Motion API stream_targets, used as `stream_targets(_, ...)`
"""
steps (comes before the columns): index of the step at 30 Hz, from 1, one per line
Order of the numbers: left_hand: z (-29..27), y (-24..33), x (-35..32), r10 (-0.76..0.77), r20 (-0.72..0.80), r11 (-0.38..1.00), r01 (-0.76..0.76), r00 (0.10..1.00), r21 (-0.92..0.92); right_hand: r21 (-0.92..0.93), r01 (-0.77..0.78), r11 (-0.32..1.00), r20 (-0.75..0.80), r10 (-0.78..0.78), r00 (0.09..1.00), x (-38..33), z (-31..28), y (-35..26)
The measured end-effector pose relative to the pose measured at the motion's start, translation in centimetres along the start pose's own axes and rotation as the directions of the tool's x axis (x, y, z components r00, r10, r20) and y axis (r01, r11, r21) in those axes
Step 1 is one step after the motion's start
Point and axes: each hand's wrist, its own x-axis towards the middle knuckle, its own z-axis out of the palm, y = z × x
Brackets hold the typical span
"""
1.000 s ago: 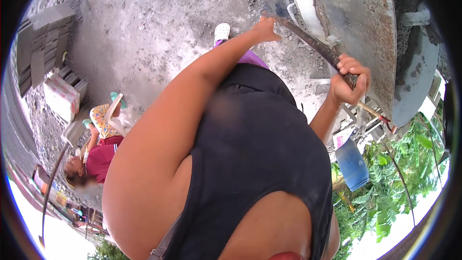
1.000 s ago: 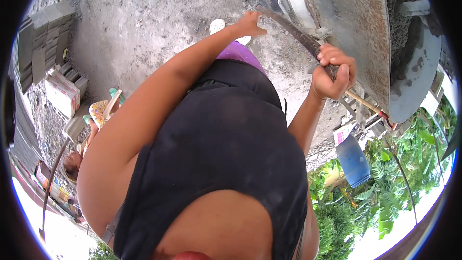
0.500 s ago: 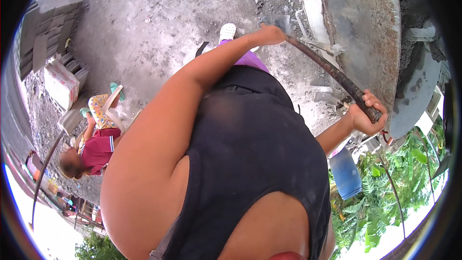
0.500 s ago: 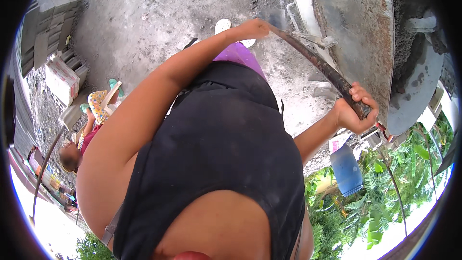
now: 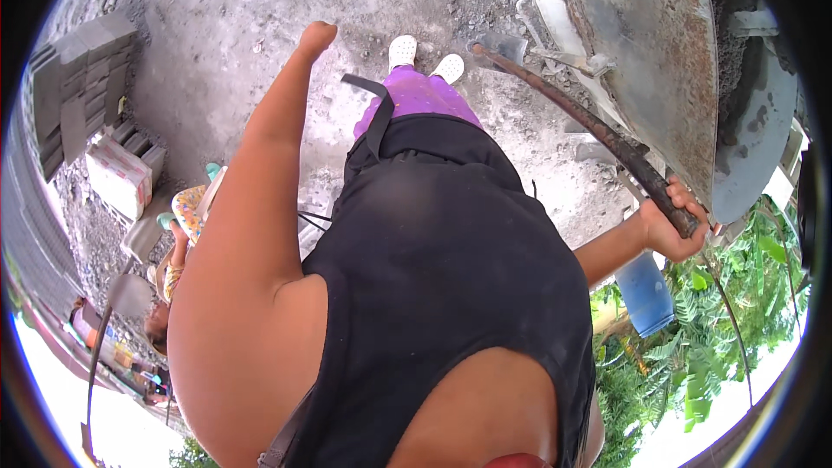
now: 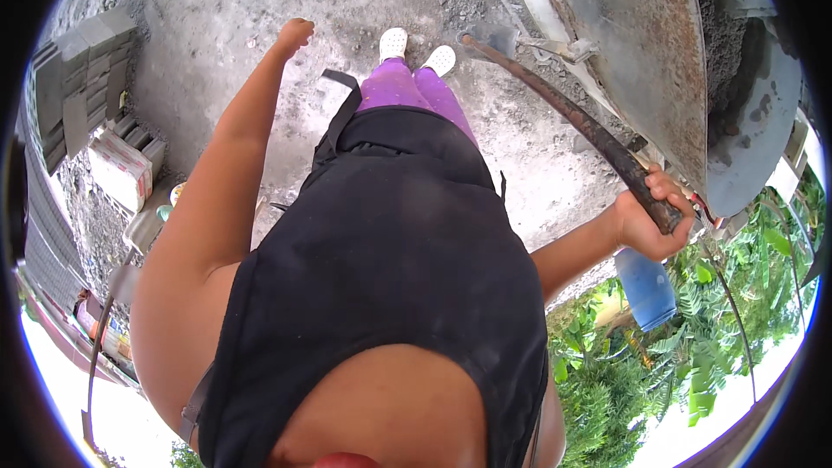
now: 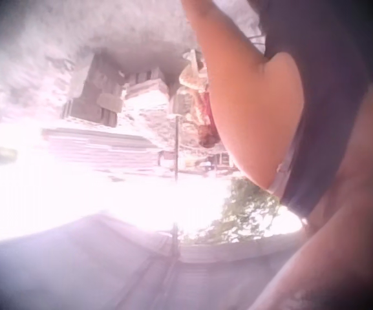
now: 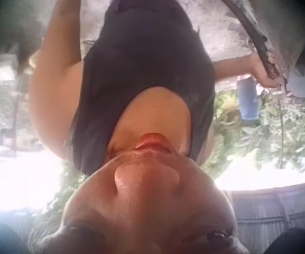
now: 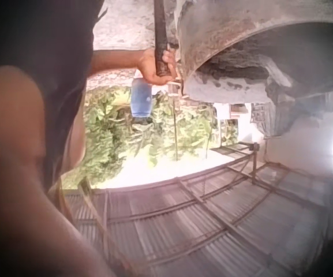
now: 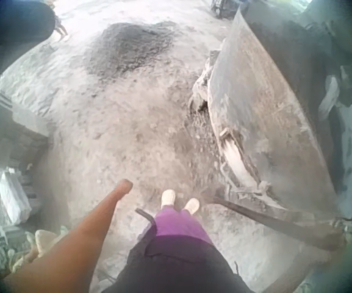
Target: Stirring and scraping the inside of a cement mixer with a shovel.
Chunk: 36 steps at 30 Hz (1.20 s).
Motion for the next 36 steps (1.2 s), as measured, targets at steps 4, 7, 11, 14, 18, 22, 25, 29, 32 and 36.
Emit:
stream_targets(4, 0.6, 4.2, -0.7, 0.135, 0.000, 0.972, -0.132, 0.991, -0.195, 0.059, 0.021, 0.998, 0.016, -0.022, 1.000, 0.3, -0.2, -0.1)
stream_targets(7, 4.8, 14.9, -4.1, 0.428, 0.071, 0.872, -0.391, 0.901, -0.295, -0.076, 0.030, 0.997, -0.069, -0.036, 0.997, -1.4, -1.4, 5.9)
stream_targets(11, 10.2, 27.0, -11.8, 0.661, 0.241, 0.740, -0.564, 0.711, -0.366, 0.029, -0.056, 0.998, 0.158, 0.051, 0.986, -4.6, 2.6, 9.6)
stream_targets(14, 13.9, 32.5, -17.5, 0.908, 0.249, 0.415, -0.803, 0.337, -0.428, -0.016, -0.050, 0.999, 0.313, 0.053, 0.948, -6.6, 6.5, 8.5)
stream_targets(18, 18.1, 32.6, -16.7, 0.957, 0.288, 0.211, -0.627, -0.022, -0.750, -0.005, -0.075, 0.997, 0.461, 0.069, 0.885, -8.3, 7.8, 7.0)
stream_targets(22, 16.7, 29.8, -17.4, 0.944, 0.330, 0.209, -0.729, -0.024, -0.652, -0.091, -0.156, 0.984, 0.685, 0.176, 0.707, -10.0, 6.8, 6.8)
stream_targets(25, 16.7, 27.5, -18.2, 0.917, 0.347, 0.386, -0.653, 0.196, -0.652, -0.082, -0.217, 0.973, 0.805, 0.193, 0.561, -11.3, 6.3, 6.9)
stream_targets(29, 13.7, 25.3, -17.4, 0.933, 0.218, -0.096, -0.781, -0.287, -0.617, -0.082, -0.111, 0.990, 0.882, 0.124, 0.454, -12.8, 7.5, 6.7)
stream_targets(32, 10.6, 22.2, -19.9, 0.970, 0.129, 0.045, -0.371, -0.205, -0.928, -0.127, -0.079, 0.989, 0.968, 0.141, 0.205, -14.4, 9.4, 6.0)
stream_targets(36, 13.5, 17.1, -22.3, 0.983, 0.139, 0.183, -0.521, 0.123, -0.834, -0.144, -0.023, 0.989, 0.989, 0.144, 0.040, -17.7, 8.3, 6.3)
